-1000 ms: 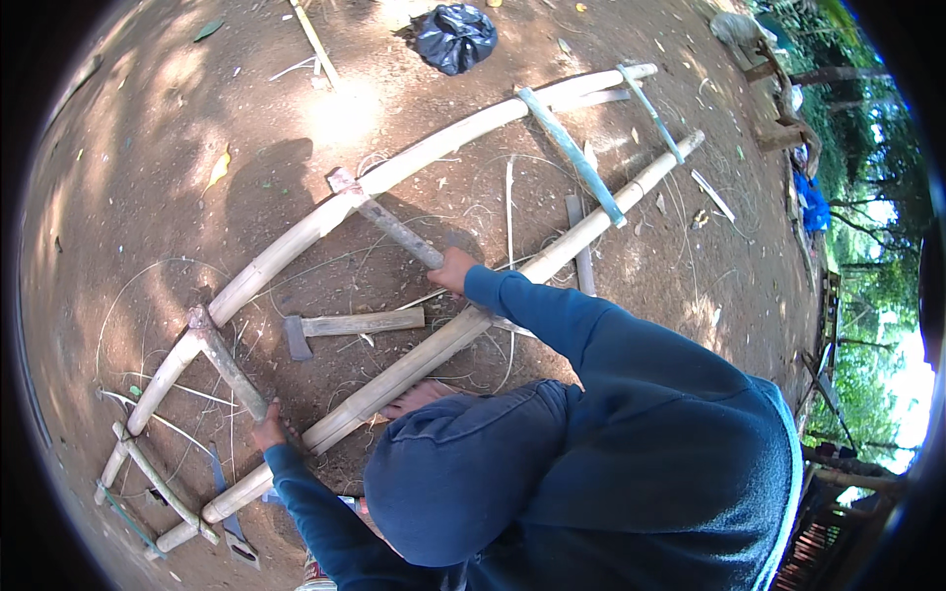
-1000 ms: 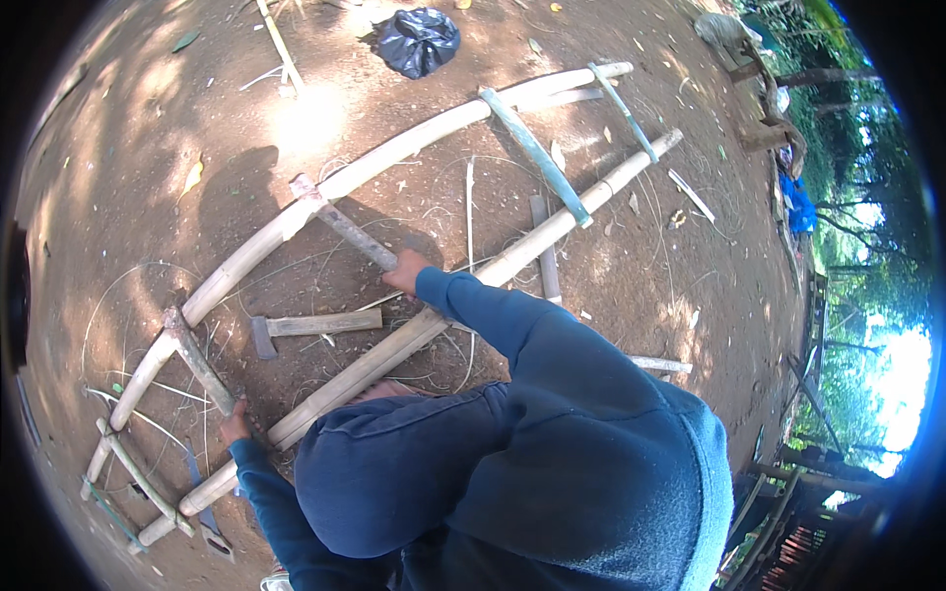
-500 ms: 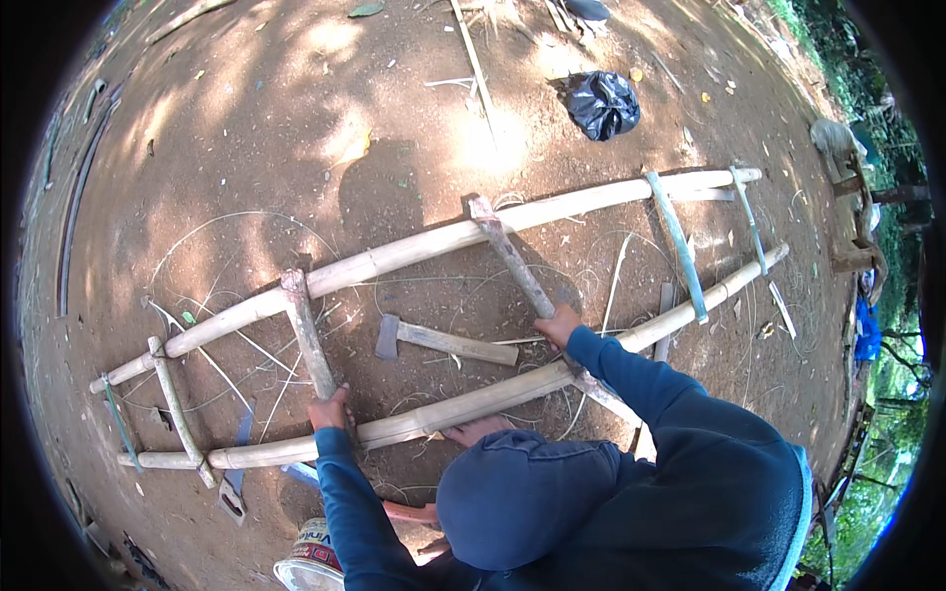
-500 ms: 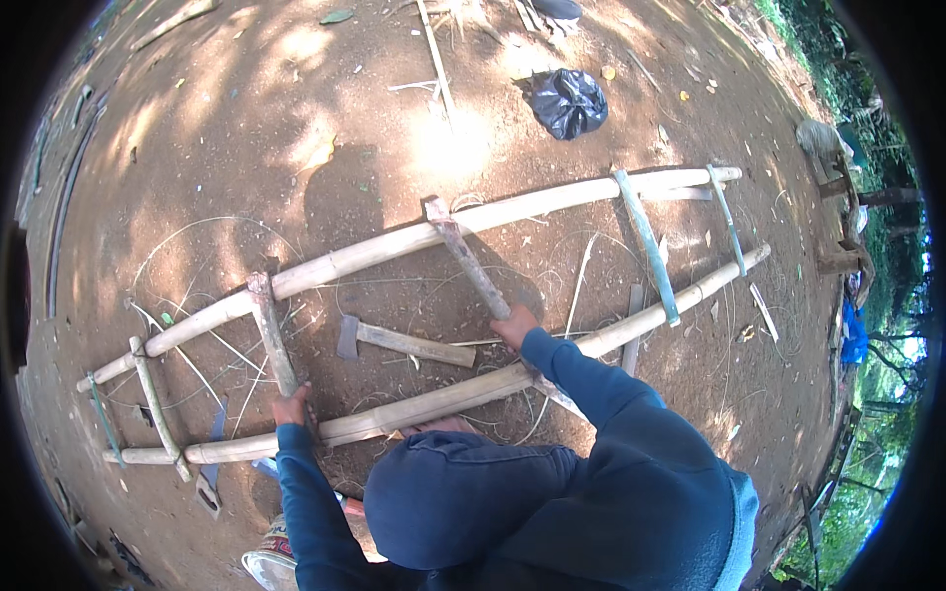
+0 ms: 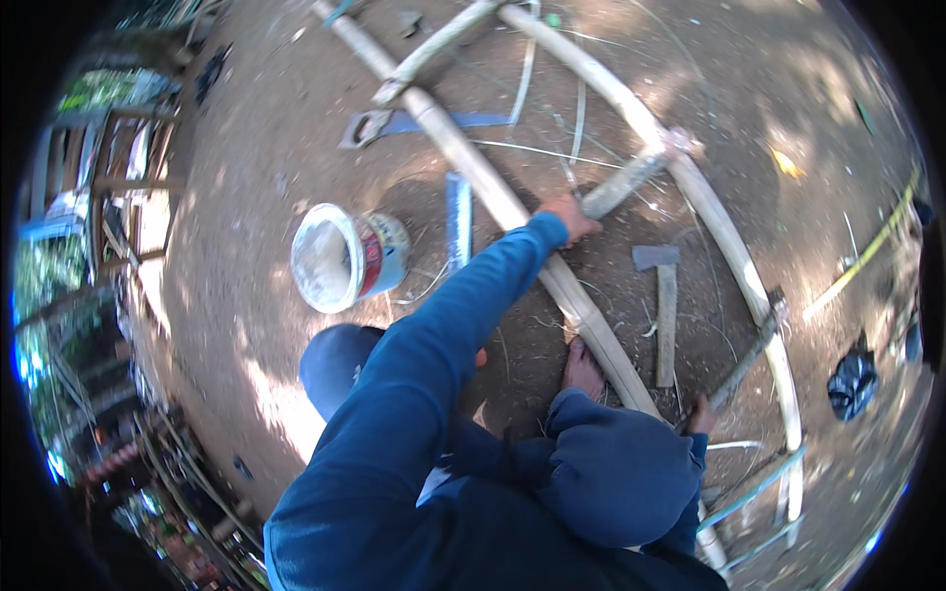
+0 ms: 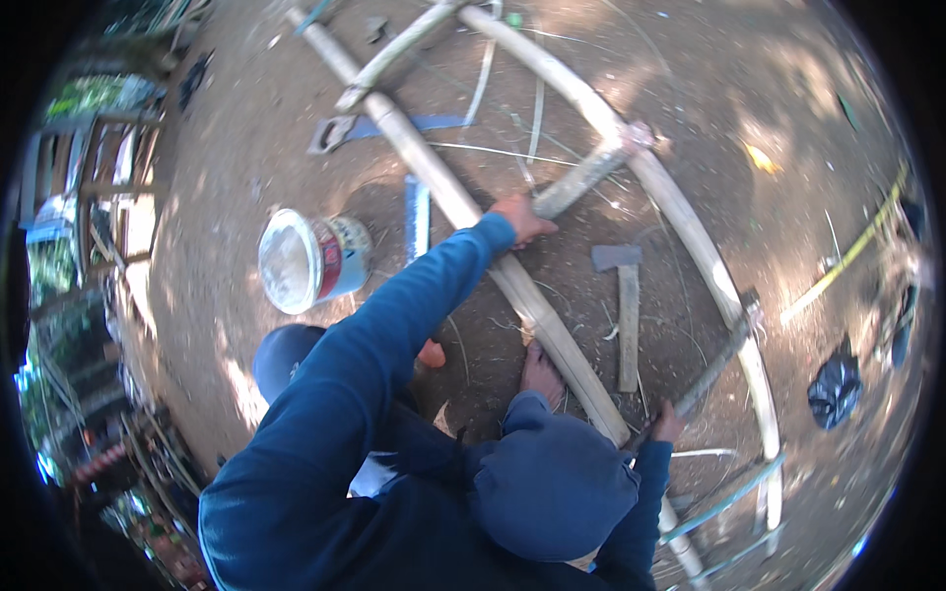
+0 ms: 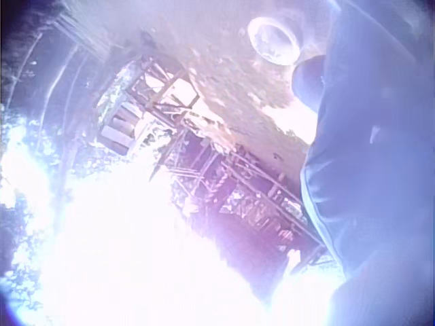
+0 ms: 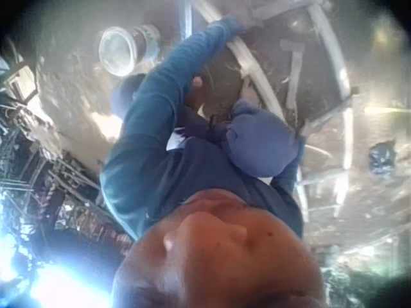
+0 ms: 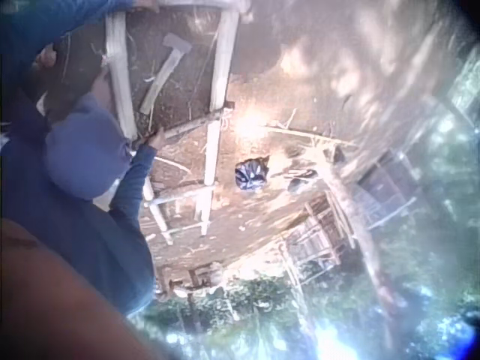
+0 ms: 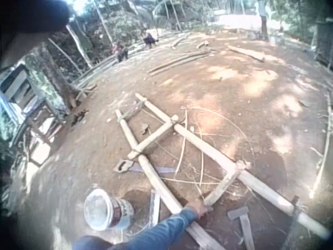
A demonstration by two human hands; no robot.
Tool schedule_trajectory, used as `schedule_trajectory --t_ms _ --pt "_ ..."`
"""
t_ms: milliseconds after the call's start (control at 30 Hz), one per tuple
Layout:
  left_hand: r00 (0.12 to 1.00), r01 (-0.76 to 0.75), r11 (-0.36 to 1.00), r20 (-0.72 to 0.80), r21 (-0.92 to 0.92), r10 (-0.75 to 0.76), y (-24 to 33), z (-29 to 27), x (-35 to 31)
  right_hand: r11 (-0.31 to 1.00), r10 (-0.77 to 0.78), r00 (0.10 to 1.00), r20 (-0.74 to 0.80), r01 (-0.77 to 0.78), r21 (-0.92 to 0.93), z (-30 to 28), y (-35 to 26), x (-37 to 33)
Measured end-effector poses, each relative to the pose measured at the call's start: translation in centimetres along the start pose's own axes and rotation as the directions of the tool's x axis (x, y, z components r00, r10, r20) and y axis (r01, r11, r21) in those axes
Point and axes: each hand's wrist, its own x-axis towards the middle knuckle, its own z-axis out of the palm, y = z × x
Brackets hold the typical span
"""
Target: The person is assembling a wooden ladder-like structure on the ground. They use a hammer to drive nails into the joints of the wooden frame, securing the crossbars to the side rails. The person occasionally reaches into a bucket to retrieve nails.
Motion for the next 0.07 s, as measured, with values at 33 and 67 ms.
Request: schedule_trajectory --t_ms 33,67 --pt "1.0 -0.023 0.999 0.009 0.022 0.022 -0.5 0.6 -0.2 1.0 -0.008 1.0 -0.009 0.008 0.016 -0.8 0.9 -0.9" --pt "1.0 0.011 1.0 0.017 0.026 -0.012 -1.5 -1.4 -1.9 1.0 0.001 0.997 0.073 -0.001 -0.012 -3.2 1.3 -3.8"
